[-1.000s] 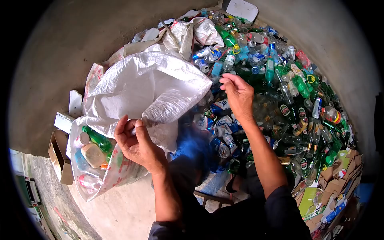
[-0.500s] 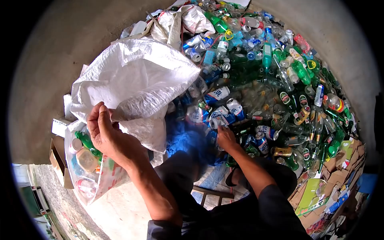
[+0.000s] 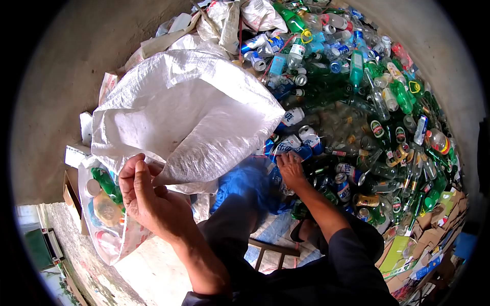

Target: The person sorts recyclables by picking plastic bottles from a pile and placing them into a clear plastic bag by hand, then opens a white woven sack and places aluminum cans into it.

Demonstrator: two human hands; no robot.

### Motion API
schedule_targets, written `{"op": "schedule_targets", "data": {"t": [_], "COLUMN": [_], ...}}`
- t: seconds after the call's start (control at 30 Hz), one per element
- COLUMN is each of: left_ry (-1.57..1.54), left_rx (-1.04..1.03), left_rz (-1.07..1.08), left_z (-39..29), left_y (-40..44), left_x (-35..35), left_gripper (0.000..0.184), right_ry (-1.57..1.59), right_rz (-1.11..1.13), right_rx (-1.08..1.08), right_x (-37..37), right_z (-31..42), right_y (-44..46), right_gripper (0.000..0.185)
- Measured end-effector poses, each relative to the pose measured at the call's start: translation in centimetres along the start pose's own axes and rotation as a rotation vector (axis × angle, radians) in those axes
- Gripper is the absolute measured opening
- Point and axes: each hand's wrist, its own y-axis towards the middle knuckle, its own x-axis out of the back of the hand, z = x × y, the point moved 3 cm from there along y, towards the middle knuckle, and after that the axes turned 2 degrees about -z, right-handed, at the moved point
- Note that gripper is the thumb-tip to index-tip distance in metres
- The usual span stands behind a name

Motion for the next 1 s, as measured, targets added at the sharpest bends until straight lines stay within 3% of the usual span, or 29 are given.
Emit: {"op": "schedule_targets", "data": {"t": [0.17,0.27,0.6,0.63,0.7,0.77,0.8,0.87,1.0], "left_ry": [-0.025,-0.049,-0.066,-0.077,-0.059,-0.026,-0.001,-0.02,-0.025], "left_rx": [0.024,0.045,0.005,-0.011,-0.045,-0.056,-0.078,-0.087,-0.104], "left_rz": [0.052,0.044,0.029,0.026,0.014,-0.001,-0.006,0.007,0.024], "left_z": [0.1,0.3,0.1,0.1,-0.4,-0.9,-0.9,-0.9,-1.0], "left_y": [0.0,0.0,0.0,0.0,0.0,0.0,0.0,0.0,0.0], "left_x": [0.0,0.2,0.4,0.6,0.6,0.6,0.7,0.8,1.0], "left_gripper": [0.012,0.012,0.006,0.007,0.007,0.007,0.008,0.009,0.009], "right_ry": [-0.133,-0.066,0.406,0.487,0.735,1.282,1.374,1.458,1.662], "right_rz": [-0.075,-0.154,-0.707,-0.713,-0.865,-1.137,-1.118,-1.292,-1.424], "right_rx": [0.126,0.02,-0.62,-0.754,-0.767,-0.658,-0.634,-0.454,-0.111], "right_x": [0.2,-1.8,5.7,6.6,8.9,14.3,18.6,26.3,37.1], "right_z": [-1.2,-2.0,-8.0,-8.7,-10.3,-10.1,-9.8,-8.0,-2.0], "right_y": [-0.4,-0.3,-2.6,-2.3,-1.6,-1.1,-1.9,-3.2,-6.6], "right_gripper": [0.049,0.049,0.076,0.076,0.068,0.058,0.064,0.06,0.062]}}
